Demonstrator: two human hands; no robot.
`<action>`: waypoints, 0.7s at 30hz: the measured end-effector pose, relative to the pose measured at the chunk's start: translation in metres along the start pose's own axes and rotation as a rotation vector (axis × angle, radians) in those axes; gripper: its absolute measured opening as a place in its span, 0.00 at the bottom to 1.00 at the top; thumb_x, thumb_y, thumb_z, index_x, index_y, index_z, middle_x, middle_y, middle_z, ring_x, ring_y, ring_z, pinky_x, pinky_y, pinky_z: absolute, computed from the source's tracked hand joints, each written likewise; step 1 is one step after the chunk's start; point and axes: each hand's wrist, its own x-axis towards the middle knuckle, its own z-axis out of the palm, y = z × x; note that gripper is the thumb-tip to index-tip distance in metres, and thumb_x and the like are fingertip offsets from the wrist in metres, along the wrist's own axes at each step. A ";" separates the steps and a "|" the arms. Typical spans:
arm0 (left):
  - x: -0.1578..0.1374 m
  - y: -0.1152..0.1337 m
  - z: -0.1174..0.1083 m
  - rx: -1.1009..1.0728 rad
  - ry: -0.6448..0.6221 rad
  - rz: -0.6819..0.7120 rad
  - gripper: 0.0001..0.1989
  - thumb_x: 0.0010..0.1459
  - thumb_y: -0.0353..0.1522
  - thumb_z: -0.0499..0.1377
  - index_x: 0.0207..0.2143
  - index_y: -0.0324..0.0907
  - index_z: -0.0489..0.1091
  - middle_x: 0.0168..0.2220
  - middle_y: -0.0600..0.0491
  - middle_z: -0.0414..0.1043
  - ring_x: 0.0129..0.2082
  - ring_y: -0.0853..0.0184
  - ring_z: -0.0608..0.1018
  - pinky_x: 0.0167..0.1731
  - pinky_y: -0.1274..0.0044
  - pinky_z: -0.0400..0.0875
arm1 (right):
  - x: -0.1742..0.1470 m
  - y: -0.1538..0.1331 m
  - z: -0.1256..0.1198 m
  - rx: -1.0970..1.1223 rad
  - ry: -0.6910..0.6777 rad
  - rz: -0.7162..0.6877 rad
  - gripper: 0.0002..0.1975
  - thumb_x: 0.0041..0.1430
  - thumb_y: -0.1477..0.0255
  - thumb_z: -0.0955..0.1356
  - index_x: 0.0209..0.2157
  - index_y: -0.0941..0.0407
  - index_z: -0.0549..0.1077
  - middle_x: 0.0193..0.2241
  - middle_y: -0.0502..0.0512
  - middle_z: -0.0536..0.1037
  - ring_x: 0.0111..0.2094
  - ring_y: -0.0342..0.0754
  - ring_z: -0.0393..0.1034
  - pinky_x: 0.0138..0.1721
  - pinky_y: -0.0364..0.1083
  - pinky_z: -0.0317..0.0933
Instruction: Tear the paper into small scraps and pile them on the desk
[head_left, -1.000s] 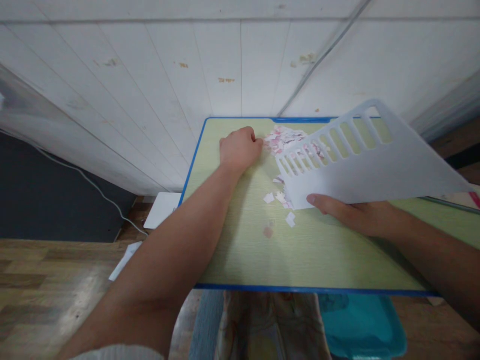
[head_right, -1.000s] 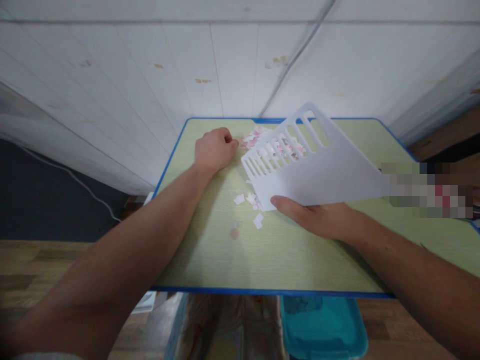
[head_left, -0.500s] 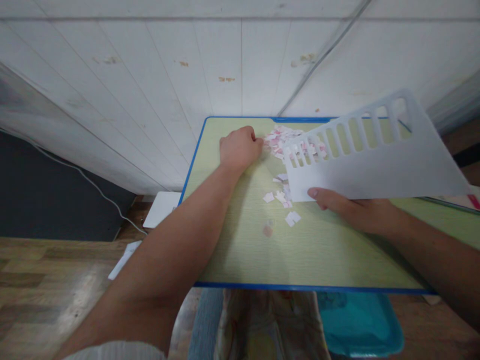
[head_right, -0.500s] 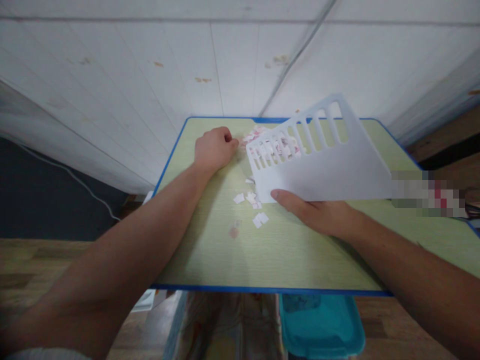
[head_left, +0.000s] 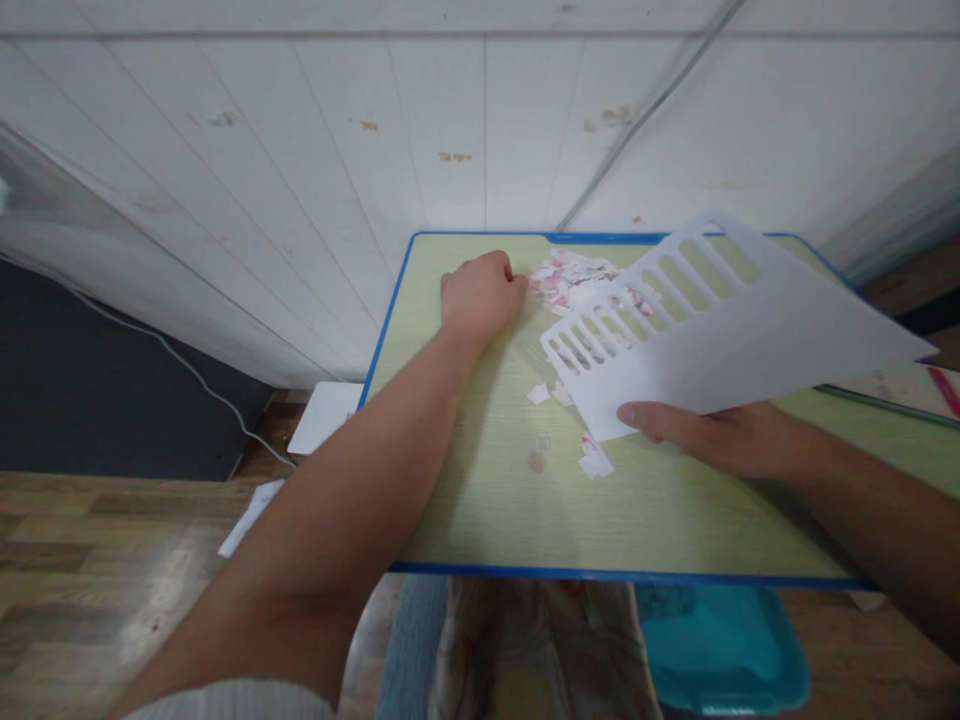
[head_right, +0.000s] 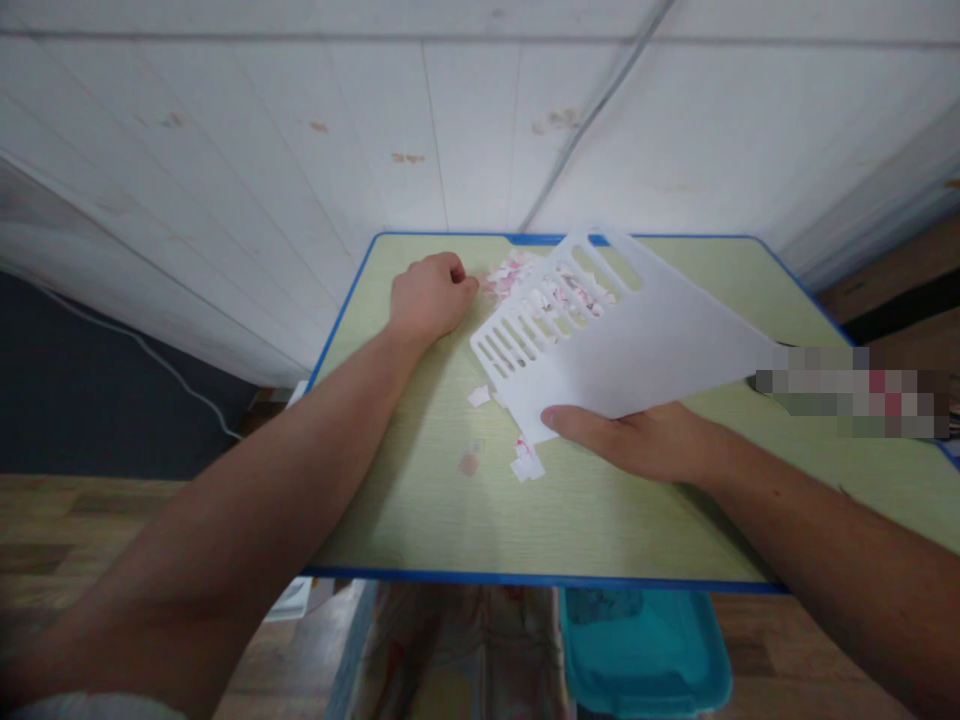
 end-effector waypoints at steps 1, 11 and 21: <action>0.000 0.000 0.000 0.000 0.001 -0.001 0.10 0.73 0.38 0.61 0.46 0.51 0.84 0.53 0.46 0.89 0.59 0.47 0.85 0.64 0.58 0.75 | 0.001 0.000 0.000 0.000 0.010 0.023 0.29 0.67 0.44 0.75 0.19 0.43 0.70 0.18 0.52 0.75 0.26 0.61 0.76 0.36 0.61 0.77; 0.001 -0.002 0.002 0.000 0.009 0.008 0.11 0.73 0.39 0.61 0.47 0.51 0.85 0.54 0.45 0.89 0.60 0.47 0.85 0.62 0.59 0.75 | 0.012 -0.004 0.005 -0.005 0.081 0.144 0.17 0.64 0.44 0.75 0.33 0.41 0.83 0.26 0.55 0.84 0.46 0.74 0.87 0.55 0.70 0.81; 0.000 0.000 0.000 -0.004 0.007 0.002 0.10 0.73 0.39 0.62 0.46 0.51 0.84 0.53 0.45 0.89 0.59 0.47 0.85 0.62 0.58 0.76 | 0.005 -0.004 -0.003 -0.015 -0.058 0.088 0.19 0.65 0.47 0.76 0.26 0.42 0.77 0.20 0.55 0.78 0.42 0.73 0.86 0.49 0.67 0.83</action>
